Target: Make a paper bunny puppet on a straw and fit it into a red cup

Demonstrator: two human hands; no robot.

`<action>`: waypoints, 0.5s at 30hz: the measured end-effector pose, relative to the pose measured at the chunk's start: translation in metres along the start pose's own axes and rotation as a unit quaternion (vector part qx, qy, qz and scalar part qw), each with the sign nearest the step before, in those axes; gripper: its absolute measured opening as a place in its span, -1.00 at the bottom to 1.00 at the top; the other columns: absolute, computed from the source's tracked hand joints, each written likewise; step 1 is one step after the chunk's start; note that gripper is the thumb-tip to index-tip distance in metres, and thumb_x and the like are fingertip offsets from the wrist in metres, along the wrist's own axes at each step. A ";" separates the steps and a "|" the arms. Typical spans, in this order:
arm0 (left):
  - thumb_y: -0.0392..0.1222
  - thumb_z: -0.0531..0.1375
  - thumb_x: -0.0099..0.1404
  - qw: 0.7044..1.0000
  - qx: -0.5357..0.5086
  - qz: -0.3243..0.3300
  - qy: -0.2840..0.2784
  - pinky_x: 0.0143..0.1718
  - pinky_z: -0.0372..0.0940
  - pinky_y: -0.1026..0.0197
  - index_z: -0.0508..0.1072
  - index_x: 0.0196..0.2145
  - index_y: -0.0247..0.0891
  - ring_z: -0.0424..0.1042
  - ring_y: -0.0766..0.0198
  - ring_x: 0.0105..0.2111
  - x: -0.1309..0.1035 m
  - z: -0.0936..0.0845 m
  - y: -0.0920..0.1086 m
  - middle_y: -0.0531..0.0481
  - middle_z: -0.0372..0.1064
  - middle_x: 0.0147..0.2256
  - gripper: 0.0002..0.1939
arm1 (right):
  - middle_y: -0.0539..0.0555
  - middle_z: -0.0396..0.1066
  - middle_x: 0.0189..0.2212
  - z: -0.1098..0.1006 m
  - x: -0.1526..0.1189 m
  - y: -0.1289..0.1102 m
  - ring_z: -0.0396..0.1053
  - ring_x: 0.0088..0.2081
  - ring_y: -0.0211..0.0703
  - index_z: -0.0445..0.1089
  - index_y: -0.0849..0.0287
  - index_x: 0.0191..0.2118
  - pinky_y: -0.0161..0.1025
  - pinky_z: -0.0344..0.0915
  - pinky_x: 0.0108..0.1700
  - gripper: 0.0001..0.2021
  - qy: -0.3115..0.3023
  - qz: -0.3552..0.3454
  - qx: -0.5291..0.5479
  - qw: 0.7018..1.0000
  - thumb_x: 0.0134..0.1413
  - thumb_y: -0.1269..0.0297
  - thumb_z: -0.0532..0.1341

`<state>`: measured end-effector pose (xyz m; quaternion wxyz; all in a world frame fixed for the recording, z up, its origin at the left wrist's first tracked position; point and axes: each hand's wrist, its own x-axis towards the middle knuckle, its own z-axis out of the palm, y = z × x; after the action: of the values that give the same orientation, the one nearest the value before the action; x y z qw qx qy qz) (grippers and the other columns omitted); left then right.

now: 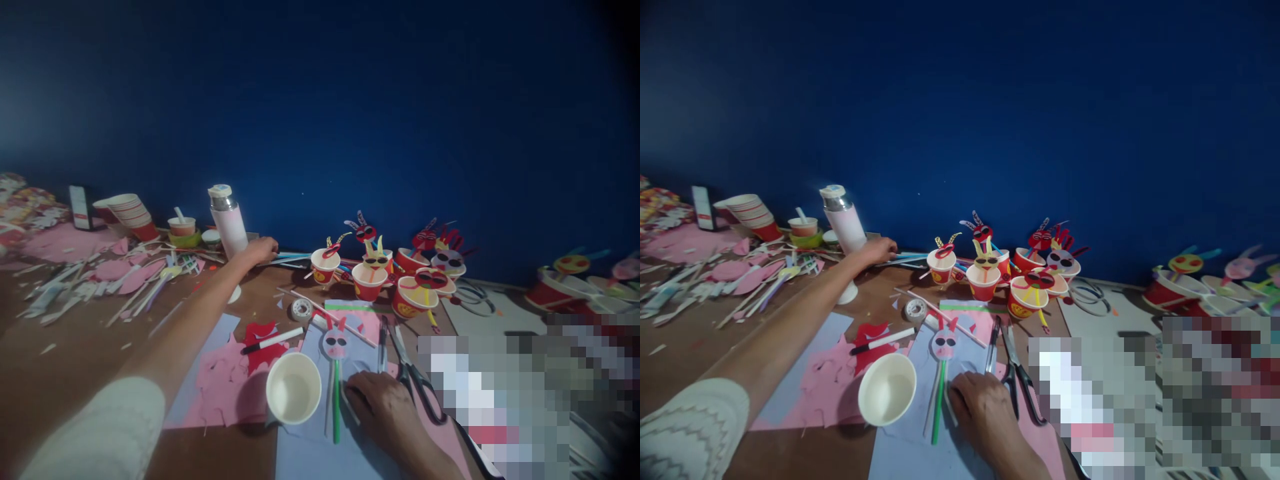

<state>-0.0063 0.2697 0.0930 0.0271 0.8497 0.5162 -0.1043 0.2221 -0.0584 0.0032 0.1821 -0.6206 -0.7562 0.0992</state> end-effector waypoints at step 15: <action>-0.13 0.13 0.31 1.000 0.003 0.011 0.016 -0.14 0.34 0.02 0.32 -0.01 -0.27 0.38 0.15 -0.13 0.015 0.023 0.009 -0.12 0.30 -0.04 -0.69 | -0.02 0.44 -0.47 0.001 0.000 0.001 0.36 -0.41 -0.21 0.40 0.10 -0.39 -0.31 0.02 -0.35 -0.85 -0.002 0.002 0.018 1.000 0.14 0.36 0.10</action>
<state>0.0048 0.2749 0.0665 0.0174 0.8569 0.5069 -0.0918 0.2226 -0.0579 0.0024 0.1915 -0.6183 -0.7537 0.1143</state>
